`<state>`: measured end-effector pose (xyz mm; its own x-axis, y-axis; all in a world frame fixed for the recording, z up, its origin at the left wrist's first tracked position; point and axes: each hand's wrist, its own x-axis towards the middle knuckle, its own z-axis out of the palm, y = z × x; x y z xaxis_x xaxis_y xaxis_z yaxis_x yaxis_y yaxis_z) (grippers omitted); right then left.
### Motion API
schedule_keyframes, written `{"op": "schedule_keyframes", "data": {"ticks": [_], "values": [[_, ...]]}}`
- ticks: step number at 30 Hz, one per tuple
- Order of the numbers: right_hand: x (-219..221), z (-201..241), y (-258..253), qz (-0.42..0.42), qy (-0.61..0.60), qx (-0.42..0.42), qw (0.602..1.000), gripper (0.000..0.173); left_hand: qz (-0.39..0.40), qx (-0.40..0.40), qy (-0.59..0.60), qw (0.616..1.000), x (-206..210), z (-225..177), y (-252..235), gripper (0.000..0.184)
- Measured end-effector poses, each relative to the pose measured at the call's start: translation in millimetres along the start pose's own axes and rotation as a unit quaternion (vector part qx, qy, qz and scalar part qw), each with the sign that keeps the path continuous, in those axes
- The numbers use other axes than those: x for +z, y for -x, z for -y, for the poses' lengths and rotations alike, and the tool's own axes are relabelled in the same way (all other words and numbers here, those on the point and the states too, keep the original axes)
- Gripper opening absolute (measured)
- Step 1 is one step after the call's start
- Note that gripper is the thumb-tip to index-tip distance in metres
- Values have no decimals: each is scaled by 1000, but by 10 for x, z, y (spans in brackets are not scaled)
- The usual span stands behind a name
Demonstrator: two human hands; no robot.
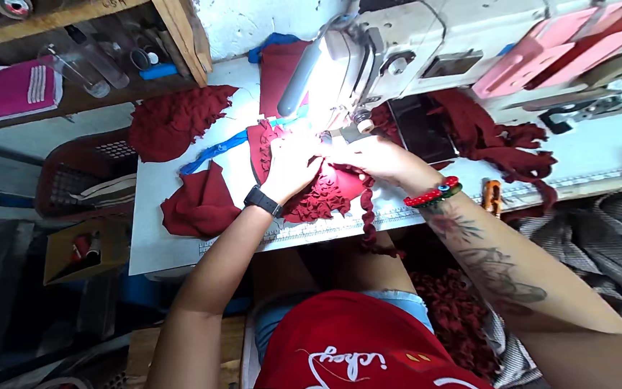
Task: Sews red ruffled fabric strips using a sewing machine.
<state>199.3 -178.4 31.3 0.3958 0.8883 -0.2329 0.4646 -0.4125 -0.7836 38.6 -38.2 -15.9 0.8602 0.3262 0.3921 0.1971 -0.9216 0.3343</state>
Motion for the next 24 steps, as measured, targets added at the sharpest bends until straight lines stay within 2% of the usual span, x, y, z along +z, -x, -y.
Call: {"op": "schedule_keyframes", "data": {"ticks": [9,13,19,20,24], "values": [[316,-197,272,-131,48,-122,983,28,-2,-9,-10,1000,48,3,29,25],[337,-80,134,-151,68,-138,977,34,-12,-5,-9,1000,53,2,46,26],[386,-263,211,-151,58,-144,976,20,-13,-4,-12,1000,56,7,56,24],[372,-181,196,-154,63,-152,974,17,-12,-5,-11,1000,47,-1,54,24],[456,-82,161,-190,212,-190,939,19,-12,9,-20,1000,40,4,56,24]]}}
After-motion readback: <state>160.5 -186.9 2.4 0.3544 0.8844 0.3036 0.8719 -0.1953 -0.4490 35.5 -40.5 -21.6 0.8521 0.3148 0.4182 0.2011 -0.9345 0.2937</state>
